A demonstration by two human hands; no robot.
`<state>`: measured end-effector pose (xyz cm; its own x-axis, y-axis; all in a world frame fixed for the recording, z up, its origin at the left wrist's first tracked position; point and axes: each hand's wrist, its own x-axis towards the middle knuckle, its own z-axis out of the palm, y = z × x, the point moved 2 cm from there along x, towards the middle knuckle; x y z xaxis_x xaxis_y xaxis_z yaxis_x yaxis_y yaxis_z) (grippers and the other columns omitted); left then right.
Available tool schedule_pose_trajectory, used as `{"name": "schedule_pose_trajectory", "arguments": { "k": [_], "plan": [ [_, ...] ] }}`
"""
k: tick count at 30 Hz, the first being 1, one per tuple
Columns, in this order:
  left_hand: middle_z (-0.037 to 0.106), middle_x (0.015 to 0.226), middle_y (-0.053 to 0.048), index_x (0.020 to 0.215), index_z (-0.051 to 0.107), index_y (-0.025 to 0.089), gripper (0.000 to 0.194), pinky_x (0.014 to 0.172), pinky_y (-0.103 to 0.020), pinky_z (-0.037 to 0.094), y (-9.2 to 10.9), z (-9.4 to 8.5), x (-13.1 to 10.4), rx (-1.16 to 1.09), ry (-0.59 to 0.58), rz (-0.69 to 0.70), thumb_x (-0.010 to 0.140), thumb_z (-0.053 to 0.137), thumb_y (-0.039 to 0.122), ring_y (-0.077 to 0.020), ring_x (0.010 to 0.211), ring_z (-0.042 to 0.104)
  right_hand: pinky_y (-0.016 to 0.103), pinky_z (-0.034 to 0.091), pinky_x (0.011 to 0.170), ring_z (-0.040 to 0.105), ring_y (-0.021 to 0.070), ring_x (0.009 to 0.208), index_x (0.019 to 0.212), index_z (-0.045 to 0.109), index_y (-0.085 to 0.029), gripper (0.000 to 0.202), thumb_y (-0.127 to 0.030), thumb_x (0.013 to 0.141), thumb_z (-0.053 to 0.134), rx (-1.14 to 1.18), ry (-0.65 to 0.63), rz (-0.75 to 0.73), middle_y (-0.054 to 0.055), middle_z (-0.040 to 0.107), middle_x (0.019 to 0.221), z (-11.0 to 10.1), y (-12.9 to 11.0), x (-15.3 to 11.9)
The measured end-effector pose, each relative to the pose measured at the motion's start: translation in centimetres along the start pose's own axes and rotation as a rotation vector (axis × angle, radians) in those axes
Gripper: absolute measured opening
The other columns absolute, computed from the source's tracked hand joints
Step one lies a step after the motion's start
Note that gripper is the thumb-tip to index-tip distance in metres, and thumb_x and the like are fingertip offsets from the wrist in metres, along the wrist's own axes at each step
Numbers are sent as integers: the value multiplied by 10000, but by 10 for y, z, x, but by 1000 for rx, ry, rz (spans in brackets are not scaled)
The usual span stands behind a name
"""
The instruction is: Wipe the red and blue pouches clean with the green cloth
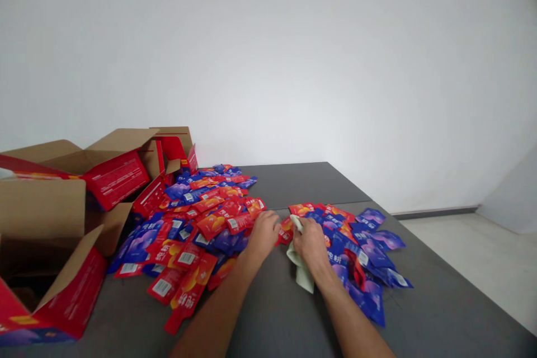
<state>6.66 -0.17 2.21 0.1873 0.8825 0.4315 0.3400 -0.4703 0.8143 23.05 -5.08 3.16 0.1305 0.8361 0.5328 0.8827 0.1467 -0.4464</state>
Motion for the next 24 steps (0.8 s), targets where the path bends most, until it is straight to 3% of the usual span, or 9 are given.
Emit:
{"name": "schedule_pose_trajectory", "arguments": {
  "k": [3,6,12,15,19,24],
  "plan": [
    [705,969,-106,896,711,245,285,1042,-417,385,-2,31,-4,-55,-54,-16,627,725,153,-305,1044,609,346,483,778,653,251,800,1001,743,-184,292,-105,788,561,30,41,-18,129,712,894,2,2,-1],
    [707,918,-100,913,688,250,339,1043,-424,364,-4,40,-8,-86,-63,-54,601,718,120,-314,1045,606,345,486,783,653,249,800,1017,739,-183,309,-104,782,555,50,53,-14,129,711,898,2,3,-1],
    [671,1029,-144,970,659,213,464,1098,-452,273,-3,14,-13,-127,23,-145,538,699,49,-358,1201,517,349,490,814,647,249,855,1051,723,-180,331,-112,782,542,57,67,-11,119,714,951,-2,-1,3],
    [670,1031,-119,952,681,202,459,1051,-418,342,-2,0,-15,-262,74,-222,526,666,32,-323,1125,554,365,492,849,643,252,893,1072,715,-173,343,-118,787,533,118,44,7,115,710,986,-4,-7,3],
    [694,820,-60,861,691,167,226,755,-349,490,7,-13,-24,-427,-11,-302,657,598,137,-222,764,624,395,493,918,624,249,983,1136,688,-178,367,-120,814,521,254,23,-77,106,696,1070,-5,-22,1],
    [730,959,-81,1067,695,168,424,670,-277,492,26,-26,-43,-834,-125,-394,657,602,116,-179,751,654,421,474,1000,544,250,1149,1241,649,-203,455,-78,828,503,323,-34,-285,114,607,1257,-3,-43,-9]
  ]
}}
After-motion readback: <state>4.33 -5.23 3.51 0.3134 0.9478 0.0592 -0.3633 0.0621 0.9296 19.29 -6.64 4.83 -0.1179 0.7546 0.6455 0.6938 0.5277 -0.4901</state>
